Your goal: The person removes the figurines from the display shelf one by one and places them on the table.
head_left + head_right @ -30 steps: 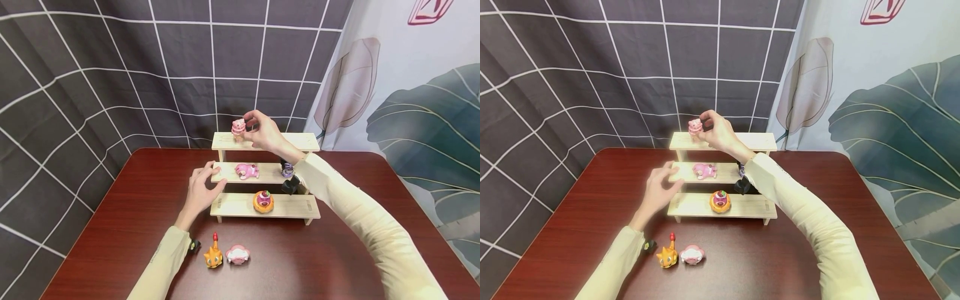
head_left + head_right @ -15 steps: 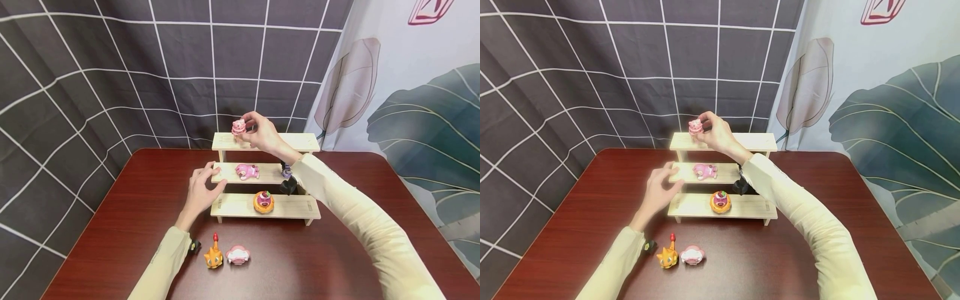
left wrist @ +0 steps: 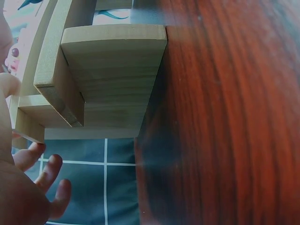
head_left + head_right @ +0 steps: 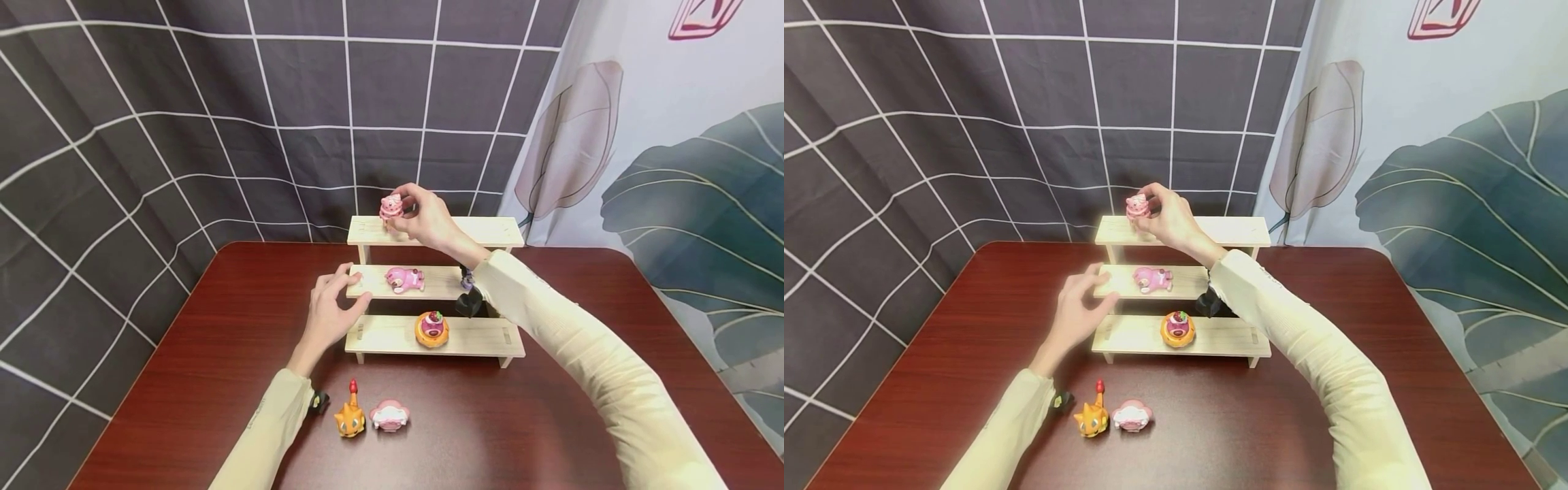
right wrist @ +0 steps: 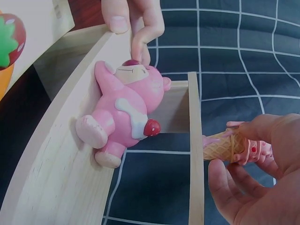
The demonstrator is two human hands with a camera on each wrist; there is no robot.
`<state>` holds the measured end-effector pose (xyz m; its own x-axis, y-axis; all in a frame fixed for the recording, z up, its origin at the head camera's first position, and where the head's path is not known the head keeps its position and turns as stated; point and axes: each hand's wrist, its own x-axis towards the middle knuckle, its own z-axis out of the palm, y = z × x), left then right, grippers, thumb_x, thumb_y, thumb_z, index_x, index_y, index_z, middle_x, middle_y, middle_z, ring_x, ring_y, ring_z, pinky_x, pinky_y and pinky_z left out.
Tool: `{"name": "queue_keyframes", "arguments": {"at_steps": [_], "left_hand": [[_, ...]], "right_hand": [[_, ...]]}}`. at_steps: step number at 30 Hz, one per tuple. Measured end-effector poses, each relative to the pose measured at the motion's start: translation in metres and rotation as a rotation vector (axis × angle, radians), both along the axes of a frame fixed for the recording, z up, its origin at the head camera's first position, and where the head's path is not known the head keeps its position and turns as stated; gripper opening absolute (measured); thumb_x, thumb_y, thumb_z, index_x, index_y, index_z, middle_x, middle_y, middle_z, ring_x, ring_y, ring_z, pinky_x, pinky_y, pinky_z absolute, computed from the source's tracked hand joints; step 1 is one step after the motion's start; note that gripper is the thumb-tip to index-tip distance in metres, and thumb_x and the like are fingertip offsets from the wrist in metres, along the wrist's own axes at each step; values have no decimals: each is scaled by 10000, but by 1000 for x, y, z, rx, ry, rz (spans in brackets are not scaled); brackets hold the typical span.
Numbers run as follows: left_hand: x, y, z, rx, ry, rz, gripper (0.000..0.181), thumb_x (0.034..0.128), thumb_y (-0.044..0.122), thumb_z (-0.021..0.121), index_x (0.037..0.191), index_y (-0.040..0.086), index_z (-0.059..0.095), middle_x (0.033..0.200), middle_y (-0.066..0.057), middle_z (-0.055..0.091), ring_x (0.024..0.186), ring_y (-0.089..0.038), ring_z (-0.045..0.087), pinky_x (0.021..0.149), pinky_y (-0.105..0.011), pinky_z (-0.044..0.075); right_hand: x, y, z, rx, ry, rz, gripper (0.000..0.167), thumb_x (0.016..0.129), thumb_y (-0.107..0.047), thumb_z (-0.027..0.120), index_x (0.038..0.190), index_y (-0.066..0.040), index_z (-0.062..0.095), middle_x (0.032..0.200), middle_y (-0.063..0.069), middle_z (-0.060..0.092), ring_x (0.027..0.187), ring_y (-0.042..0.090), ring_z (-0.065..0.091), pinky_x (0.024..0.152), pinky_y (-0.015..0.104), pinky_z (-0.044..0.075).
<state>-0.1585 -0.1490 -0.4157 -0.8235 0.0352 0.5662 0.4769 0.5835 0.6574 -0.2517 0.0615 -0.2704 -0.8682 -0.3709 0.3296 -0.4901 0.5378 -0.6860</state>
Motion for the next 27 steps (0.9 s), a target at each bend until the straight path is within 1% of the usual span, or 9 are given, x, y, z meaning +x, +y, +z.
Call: {"name": "queue_keyframes", "arguments": {"at_steps": [5,11,17,20,23,27], "left_hand": [[0,0,-1,0,0,1,394,834,234,795,1186,71,729,1376,-130,597,1102,-324,510,927,-546,328],[-1,0,-1,0,-1,1,396,835,234,794,1190,73,728,1372,-140,598,1103,-322,508,926,-545,329],[0,0,-1,-2,-8,4,391,837,246,791,1186,82,730,1386,-107,594,1103,-313,509,923,-544,331],[-1,0,-1,-5,-3,3,395,836,251,793,1189,84,730,1386,-109,594,1103,-317,512,921,-546,337],[-1,0,-2,-8,1,8,392,836,248,795,1187,86,732,1380,-114,597,1098,-318,515,918,-548,343],[0,-1,-2,-8,2,11,385,837,244,793,1182,84,734,1371,-127,602,1090,-319,515,911,-553,350]], "right_hand": [[-1,0,-1,-15,12,16,426,829,-66,778,1225,-36,626,1039,154,694,873,261,675,703,329,524],[1,0,-2,-56,-9,41,417,827,-51,778,1215,-33,628,1027,154,698,820,264,702,588,291,541],[2,2,-1,-81,-3,51,419,815,-25,786,1201,-19,624,1015,157,685,788,264,701,558,293,551],[4,4,0,-70,19,43,419,808,-30,791,1194,-24,629,1008,147,682,788,252,691,595,300,552],[5,6,1,-38,57,26,420,797,-54,799,1186,-35,641,1003,133,694,803,238,682,675,299,531],[11,10,1,-35,71,31,425,788,-77,810,1178,-36,647,1002,131,701,806,241,682,739,328,518]]}}
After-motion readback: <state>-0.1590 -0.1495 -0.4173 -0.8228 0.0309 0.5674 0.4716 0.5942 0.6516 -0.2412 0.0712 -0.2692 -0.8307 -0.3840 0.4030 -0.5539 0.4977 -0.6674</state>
